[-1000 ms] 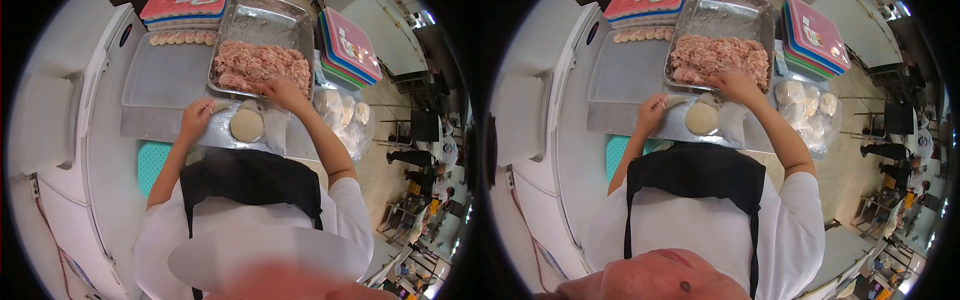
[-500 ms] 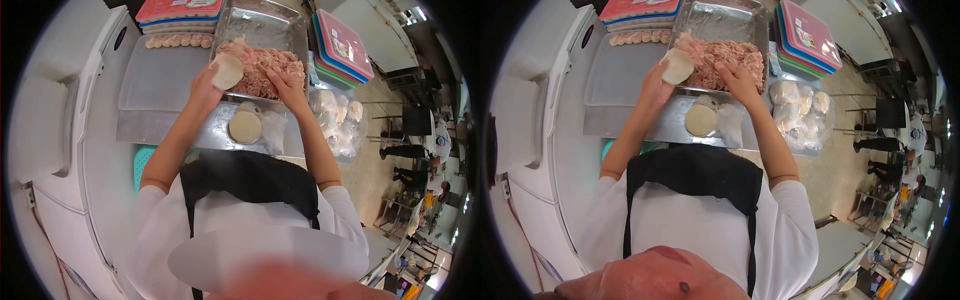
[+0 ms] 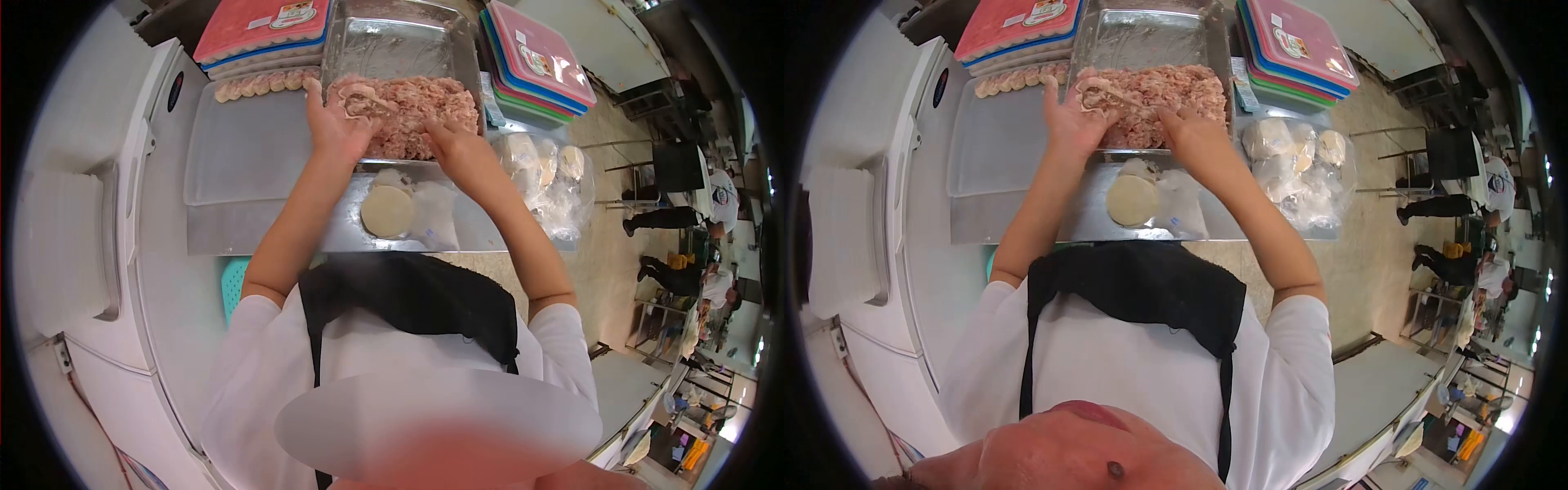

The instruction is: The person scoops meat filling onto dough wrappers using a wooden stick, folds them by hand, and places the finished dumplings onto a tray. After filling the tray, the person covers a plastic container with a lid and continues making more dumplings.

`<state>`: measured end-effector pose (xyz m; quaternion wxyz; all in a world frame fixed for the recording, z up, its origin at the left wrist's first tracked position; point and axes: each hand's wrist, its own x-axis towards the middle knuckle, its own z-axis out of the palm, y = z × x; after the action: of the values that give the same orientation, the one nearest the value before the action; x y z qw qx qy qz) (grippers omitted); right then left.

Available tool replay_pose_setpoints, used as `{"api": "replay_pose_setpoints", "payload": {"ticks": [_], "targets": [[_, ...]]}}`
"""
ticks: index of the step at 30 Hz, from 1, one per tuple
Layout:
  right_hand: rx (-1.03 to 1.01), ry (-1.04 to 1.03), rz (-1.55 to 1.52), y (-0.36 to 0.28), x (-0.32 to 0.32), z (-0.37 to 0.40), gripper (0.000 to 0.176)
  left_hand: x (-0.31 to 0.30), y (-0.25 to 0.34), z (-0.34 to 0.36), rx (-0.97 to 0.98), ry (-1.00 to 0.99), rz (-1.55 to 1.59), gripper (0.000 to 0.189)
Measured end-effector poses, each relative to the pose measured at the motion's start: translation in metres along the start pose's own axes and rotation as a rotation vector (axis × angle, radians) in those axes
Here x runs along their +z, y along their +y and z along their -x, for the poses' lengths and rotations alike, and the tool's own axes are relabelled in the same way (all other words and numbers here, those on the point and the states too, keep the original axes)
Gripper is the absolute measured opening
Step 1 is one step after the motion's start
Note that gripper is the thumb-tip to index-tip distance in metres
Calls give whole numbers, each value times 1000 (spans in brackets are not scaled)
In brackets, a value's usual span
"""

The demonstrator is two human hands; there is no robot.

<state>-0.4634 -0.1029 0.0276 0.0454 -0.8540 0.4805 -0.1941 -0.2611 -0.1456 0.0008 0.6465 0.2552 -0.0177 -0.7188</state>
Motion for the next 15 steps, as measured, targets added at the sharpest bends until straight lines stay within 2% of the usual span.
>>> {"api": "replay_pose_setpoints", "payload": {"ticks": [3, 6, 9, 11, 12, 14, 15], "targets": [[46, -207, 172, 3, -40, -6, 19, 6, 2, 3, 8, 17, -9, 72], [-93, -21, 41, -8, -51, 0, 23, 5, -6, -5, 34, 2, 40, 66], [-116, -38, 34, 13, -28, -1, 24, 12, -17, -6, 35, -12, 112, 55], [-111, 18, -262, 39, -47, -4, 26, 9, -13, -3, 7, -60, 201, 49], [-95, 48, -412, 49, -54, -4, 27, 9, -15, -1, 60, -203, 20, 51], [61, -80, -546, 63, -61, 0, 30, 13, -21, 10, 162, -478, -344, 57], [143, -148, -612, 69, -63, 4, 32, 15, -22, 13, 324, -477, -632, 60]]}}
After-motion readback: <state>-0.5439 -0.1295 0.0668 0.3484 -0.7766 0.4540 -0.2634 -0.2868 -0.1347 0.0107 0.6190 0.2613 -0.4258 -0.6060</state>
